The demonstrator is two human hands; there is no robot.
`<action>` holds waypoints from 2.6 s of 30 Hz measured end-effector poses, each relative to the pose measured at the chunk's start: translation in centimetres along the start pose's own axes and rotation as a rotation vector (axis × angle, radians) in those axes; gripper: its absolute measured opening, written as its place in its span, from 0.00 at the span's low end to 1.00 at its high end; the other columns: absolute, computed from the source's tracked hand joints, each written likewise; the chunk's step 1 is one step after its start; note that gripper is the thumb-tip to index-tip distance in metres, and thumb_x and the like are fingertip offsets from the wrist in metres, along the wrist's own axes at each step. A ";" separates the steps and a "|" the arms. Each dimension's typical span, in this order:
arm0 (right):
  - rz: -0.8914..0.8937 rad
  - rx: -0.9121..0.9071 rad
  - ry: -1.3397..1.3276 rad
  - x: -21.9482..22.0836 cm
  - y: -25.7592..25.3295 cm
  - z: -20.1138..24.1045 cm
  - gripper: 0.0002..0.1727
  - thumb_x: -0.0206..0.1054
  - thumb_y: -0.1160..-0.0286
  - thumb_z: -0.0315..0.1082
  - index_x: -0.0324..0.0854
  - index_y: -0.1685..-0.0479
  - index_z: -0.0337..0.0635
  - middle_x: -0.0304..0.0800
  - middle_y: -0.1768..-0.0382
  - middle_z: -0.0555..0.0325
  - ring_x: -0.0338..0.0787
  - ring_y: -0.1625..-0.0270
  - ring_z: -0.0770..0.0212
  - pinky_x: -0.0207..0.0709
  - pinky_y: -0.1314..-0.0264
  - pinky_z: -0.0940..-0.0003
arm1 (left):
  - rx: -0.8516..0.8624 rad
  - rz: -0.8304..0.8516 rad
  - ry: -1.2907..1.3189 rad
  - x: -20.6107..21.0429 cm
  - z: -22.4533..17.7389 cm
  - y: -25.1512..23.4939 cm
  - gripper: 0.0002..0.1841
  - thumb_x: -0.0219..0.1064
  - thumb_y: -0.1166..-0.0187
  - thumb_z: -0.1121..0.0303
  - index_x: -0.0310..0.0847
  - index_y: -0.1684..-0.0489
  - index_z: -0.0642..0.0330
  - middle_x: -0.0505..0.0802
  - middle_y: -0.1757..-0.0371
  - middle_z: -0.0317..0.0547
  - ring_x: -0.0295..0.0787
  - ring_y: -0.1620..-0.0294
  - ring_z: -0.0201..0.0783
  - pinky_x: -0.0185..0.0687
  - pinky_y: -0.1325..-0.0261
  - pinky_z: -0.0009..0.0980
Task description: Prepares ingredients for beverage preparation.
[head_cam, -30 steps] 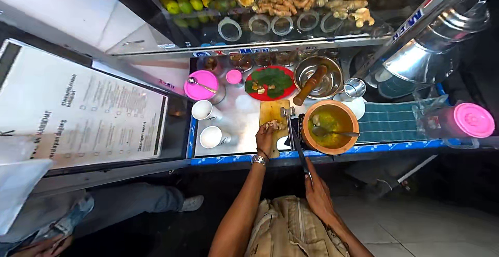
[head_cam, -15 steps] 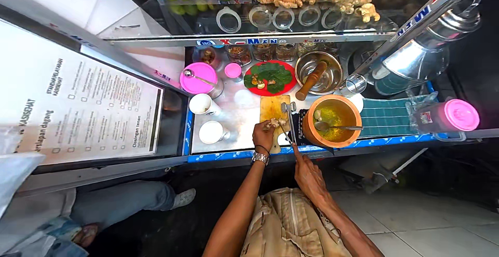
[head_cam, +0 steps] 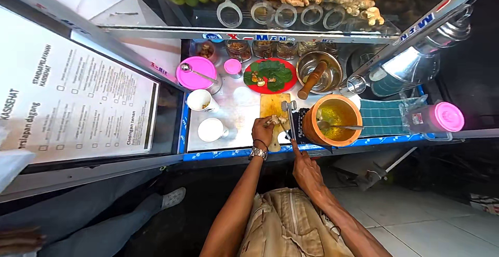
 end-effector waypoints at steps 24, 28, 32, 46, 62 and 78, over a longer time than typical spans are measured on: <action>0.139 -0.020 0.025 -4.2 -1.9 2.9 0.43 0.53 0.15 0.32 0.38 0.01 0.61 0.88 0.39 0.38 0.88 0.35 0.37 0.81 0.35 0.41 | -0.039 -0.029 -0.066 -0.1 -1.3 0.5 0.17 0.71 0.20 0.61 0.90 0.35 0.51 0.87 0.31 0.55 0.85 0.33 0.55 0.79 0.31 0.58; 0.056 -0.033 -0.032 -0.8 -2.2 1.9 0.44 0.52 0.14 0.32 0.34 0.01 0.64 0.86 0.38 0.36 0.90 0.40 0.36 0.83 0.39 0.42 | -0.035 -0.052 -0.041 -0.4 -1.2 0.4 0.16 0.72 0.20 0.62 0.90 0.37 0.51 0.87 0.31 0.56 0.85 0.32 0.54 0.79 0.30 0.56; -0.010 -0.085 -0.123 3.1 -3.5 -0.6 0.45 0.52 0.13 0.33 0.31 0.02 0.71 0.84 0.36 0.37 0.91 0.44 0.38 0.85 0.43 0.42 | -0.057 -0.137 0.035 -0.8 -0.2 1.1 0.16 0.71 0.21 0.65 0.90 0.37 0.54 0.86 0.30 0.58 0.84 0.30 0.52 0.78 0.27 0.51; -0.355 -0.112 -0.560 1.0 -0.3 -1.6 0.31 0.51 0.11 0.35 0.60 0.09 0.43 0.81 0.29 0.40 0.91 0.39 0.45 0.85 0.37 0.49 | 0.009 -0.107 0.645 -2.4 -0.6 4.0 0.21 0.61 0.13 0.72 0.71 0.23 0.63 0.90 0.45 0.57 0.87 0.49 0.42 0.82 0.47 0.39; -0.621 -0.263 -0.128 -1.3 -11.0 4.1 0.27 0.58 0.22 0.24 0.77 0.21 0.43 0.80 0.24 0.42 0.81 0.25 0.39 0.77 0.25 0.48 | -0.094 -0.110 0.590 -1.8 2.9 5.2 0.18 0.58 0.12 0.73 0.74 0.25 0.64 0.89 0.45 0.56 0.89 0.57 0.40 0.85 0.54 0.34; -0.803 -0.204 -0.346 -14.9 0.4 -4.0 0.17 0.64 0.18 0.38 0.90 0.39 0.42 0.94 0.46 0.48 0.90 0.40 0.45 0.83 0.36 0.50 | -0.074 -0.244 0.665 -4.0 2.6 3.7 0.27 0.67 0.18 0.74 0.66 0.21 0.68 0.89 0.47 0.58 0.88 0.55 0.39 0.84 0.49 0.37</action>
Point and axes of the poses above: each hand's wrist, its own y-axis away from the middle knuckle, its own x-axis out of the palm, z = x × y, the point moved 6 cm from there along -y, towards the middle knuckle
